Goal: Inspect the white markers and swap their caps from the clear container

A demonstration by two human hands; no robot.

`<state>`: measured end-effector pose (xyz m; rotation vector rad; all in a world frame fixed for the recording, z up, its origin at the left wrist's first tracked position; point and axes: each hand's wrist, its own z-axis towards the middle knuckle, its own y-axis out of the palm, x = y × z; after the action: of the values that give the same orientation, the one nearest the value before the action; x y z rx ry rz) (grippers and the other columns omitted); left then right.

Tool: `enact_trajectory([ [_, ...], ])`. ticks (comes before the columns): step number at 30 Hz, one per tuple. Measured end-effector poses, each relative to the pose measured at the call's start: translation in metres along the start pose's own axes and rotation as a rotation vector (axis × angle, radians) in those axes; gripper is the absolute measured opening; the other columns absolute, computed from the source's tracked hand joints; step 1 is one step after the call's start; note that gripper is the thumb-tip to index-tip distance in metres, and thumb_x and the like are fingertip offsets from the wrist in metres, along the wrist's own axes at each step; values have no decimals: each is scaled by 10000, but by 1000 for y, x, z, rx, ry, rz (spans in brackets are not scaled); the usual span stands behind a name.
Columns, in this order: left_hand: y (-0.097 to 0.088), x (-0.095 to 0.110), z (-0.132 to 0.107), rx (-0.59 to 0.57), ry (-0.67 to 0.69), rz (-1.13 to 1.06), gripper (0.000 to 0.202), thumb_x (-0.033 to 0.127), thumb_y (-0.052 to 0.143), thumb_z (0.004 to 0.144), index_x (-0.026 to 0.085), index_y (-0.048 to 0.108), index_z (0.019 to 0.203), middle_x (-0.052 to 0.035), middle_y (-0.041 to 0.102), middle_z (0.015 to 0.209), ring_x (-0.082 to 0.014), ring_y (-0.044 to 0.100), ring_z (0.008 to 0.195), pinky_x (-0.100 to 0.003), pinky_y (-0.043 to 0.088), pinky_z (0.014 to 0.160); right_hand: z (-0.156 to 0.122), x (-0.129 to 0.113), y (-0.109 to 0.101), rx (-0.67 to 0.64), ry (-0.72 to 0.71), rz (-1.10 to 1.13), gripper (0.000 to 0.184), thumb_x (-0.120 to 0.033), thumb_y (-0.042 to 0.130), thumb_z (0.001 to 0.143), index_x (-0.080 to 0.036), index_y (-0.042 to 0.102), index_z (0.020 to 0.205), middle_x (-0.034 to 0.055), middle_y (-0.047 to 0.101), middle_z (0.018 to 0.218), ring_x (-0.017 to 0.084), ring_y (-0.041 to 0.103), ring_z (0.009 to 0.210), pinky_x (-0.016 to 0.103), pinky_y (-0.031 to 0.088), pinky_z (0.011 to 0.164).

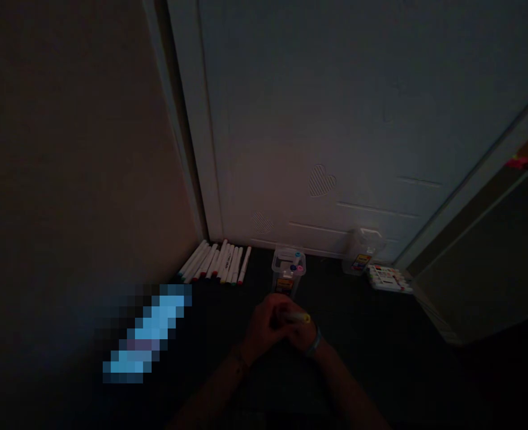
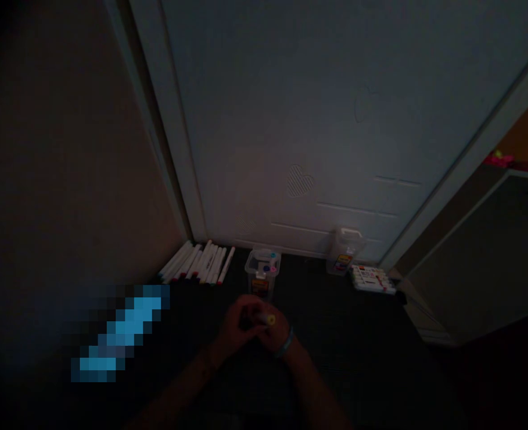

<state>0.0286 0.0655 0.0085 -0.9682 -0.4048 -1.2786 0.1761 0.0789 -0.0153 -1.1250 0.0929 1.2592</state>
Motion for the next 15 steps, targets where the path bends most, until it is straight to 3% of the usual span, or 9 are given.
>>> enact_trajectory([
  [2,-2,0,1,88,58,-25,460,438,607,730,201,460,1096,-85,525,1075,-229,500,996,-361,419,835,2,-14,-8,73,52,124,132,-272,456,841,-229,520,949,63,598,974,193,572,899,325,457,774],
  [5,-5,-2,1,171,65,-95,320,419,355,873,193,437,1084,-101,491,1097,-216,483,1011,-362,409,828,4,-31,-18,196,156,313,89,-267,461,854,-224,467,932,52,609,939,178,584,866,317,458,754],
  [7,-5,-2,2,127,10,-107,289,354,245,913,190,452,1031,-84,509,1024,-190,502,949,-336,408,807,4,-37,-21,230,161,379,67,-274,469,853,-217,463,887,54,602,932,179,577,867,325,453,758],
  [12,-1,2,6,-112,-176,-7,237,311,283,919,197,490,902,-8,534,772,-137,517,692,-263,402,665,7,-38,-20,254,108,333,66,-267,525,811,-202,512,810,44,542,868,175,539,827,324,435,744],
  [15,0,1,5,-78,-222,17,205,304,307,916,200,483,915,12,526,725,-123,512,633,-244,397,619,8,-37,-21,286,102,306,75,-274,544,792,-201,540,810,35,530,838,173,529,805,320,427,728],
])
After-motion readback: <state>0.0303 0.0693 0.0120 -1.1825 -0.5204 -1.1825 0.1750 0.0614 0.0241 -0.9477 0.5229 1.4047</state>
